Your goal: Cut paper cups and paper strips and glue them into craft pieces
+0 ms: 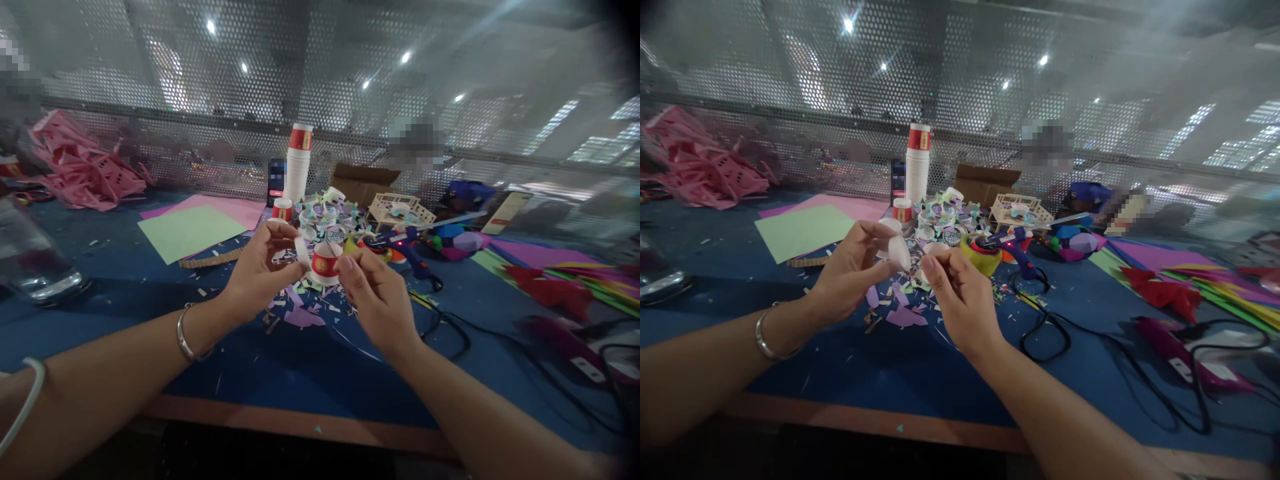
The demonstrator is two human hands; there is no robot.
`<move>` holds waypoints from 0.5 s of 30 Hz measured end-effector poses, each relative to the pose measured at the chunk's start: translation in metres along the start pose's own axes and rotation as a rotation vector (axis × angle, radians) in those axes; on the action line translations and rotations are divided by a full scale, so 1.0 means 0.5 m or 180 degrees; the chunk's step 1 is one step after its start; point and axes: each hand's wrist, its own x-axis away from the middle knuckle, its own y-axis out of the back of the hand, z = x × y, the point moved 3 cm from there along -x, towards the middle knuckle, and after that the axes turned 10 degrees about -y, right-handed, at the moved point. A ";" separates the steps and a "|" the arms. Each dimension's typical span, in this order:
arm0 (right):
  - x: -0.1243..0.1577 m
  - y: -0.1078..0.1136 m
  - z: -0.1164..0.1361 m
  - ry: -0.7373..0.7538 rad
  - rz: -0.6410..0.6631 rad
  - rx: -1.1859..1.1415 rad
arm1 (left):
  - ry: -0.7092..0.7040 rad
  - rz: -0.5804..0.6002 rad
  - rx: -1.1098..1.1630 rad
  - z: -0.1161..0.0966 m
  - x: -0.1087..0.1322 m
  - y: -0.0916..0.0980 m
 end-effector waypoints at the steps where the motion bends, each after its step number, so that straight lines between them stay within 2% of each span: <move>1: 0.003 -0.001 0.004 0.0041 0.0019 0.0153 | -0.0121 -0.0015 -0.0086 -0.007 0.002 -0.004; 3: 0.010 -0.006 0.011 0.0121 0.0063 0.0368 | -0.0336 -0.0075 -0.0213 -0.020 0.008 -0.010; 6: 0.017 -0.012 0.012 0.0202 0.0160 0.0391 | -0.0423 -0.0135 -0.0284 -0.028 0.017 -0.017; 15: 0.017 -0.020 0.006 0.0255 0.0125 0.0264 | -0.0480 0.0179 -0.0490 -0.019 0.038 -0.034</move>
